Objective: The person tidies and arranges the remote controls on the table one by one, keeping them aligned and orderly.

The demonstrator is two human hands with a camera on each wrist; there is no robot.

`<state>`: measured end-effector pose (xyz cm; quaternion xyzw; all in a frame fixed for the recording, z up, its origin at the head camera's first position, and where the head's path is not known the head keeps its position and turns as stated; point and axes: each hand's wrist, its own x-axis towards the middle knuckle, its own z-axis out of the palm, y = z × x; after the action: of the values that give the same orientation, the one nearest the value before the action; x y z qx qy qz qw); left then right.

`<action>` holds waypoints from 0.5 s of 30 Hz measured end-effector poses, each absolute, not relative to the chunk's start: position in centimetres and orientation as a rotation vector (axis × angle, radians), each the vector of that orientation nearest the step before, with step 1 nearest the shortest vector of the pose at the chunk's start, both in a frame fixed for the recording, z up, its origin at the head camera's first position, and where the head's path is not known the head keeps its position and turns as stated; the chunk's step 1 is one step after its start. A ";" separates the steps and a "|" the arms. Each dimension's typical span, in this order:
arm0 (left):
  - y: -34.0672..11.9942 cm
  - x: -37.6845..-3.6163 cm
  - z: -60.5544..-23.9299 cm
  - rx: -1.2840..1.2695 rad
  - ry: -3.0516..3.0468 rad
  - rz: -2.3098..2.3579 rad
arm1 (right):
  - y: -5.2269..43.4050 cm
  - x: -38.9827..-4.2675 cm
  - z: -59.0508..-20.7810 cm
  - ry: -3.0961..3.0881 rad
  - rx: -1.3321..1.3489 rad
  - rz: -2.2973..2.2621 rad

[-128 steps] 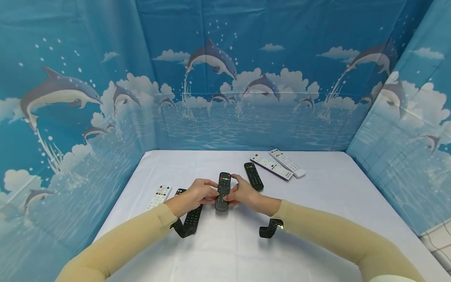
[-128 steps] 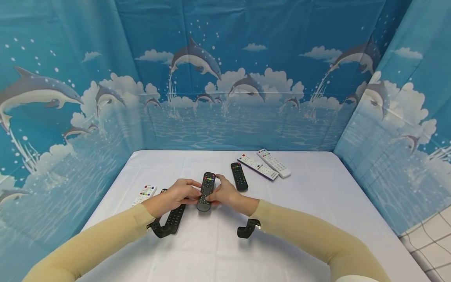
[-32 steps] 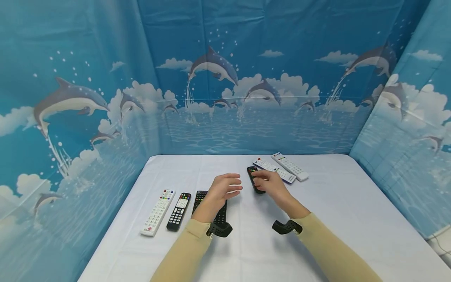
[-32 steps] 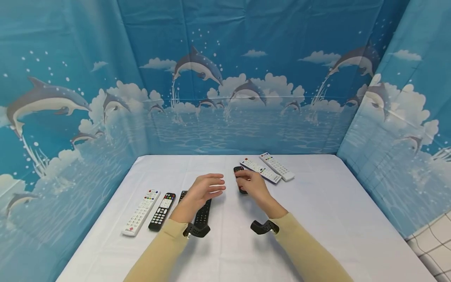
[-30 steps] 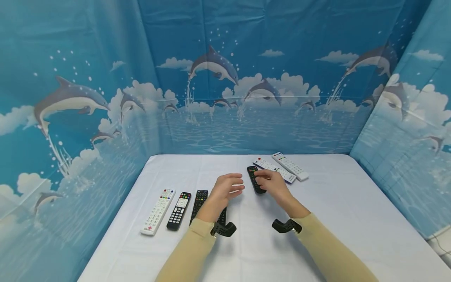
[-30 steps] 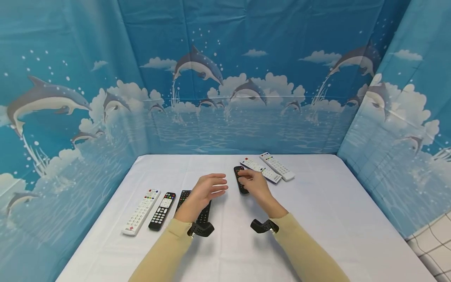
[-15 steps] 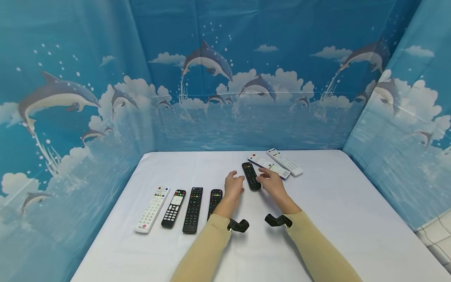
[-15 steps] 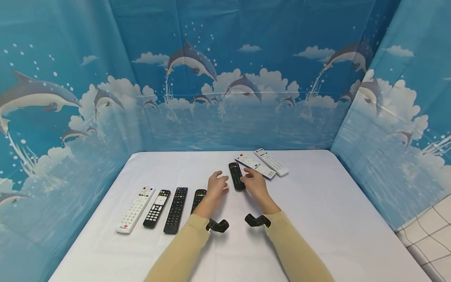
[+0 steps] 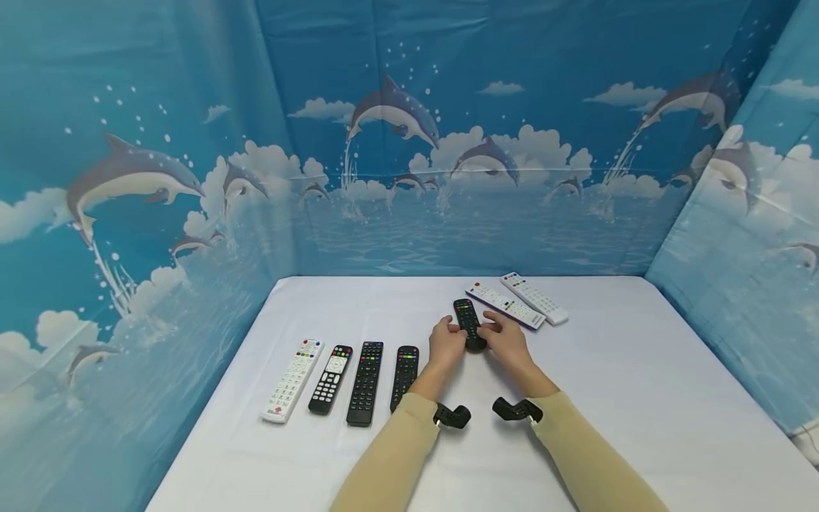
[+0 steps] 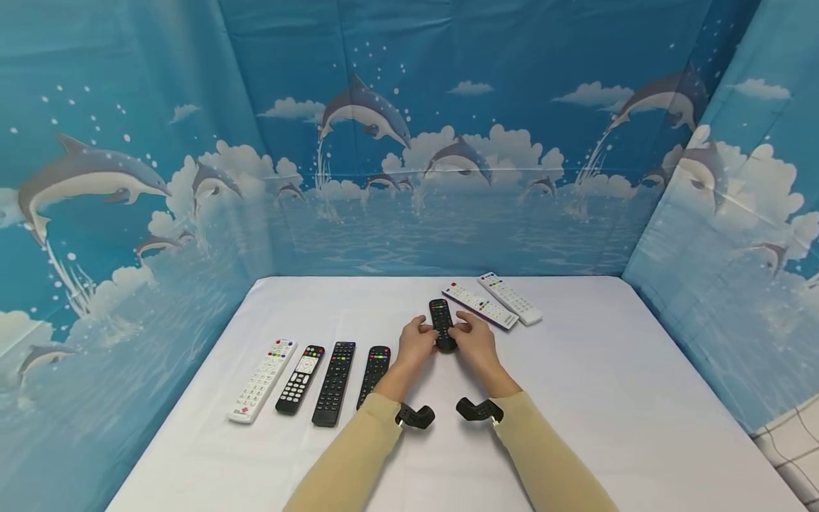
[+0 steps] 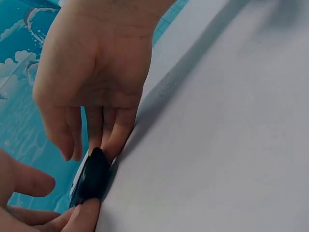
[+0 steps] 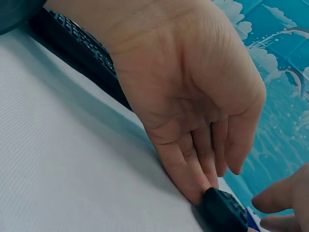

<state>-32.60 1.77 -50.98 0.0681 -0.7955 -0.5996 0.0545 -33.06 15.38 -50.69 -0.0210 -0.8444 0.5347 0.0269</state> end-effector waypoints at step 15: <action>1.0 -32.4 -51.1 0.152 -2.332 -2.099 | 15.9 -32.7 -50.5 -2.537 -0.075 1.943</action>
<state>-32.44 0.98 -51.05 0.0484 -0.7425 -0.6681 0.0002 -32.75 15.95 -50.50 -0.0236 -0.7935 0.6076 -0.0273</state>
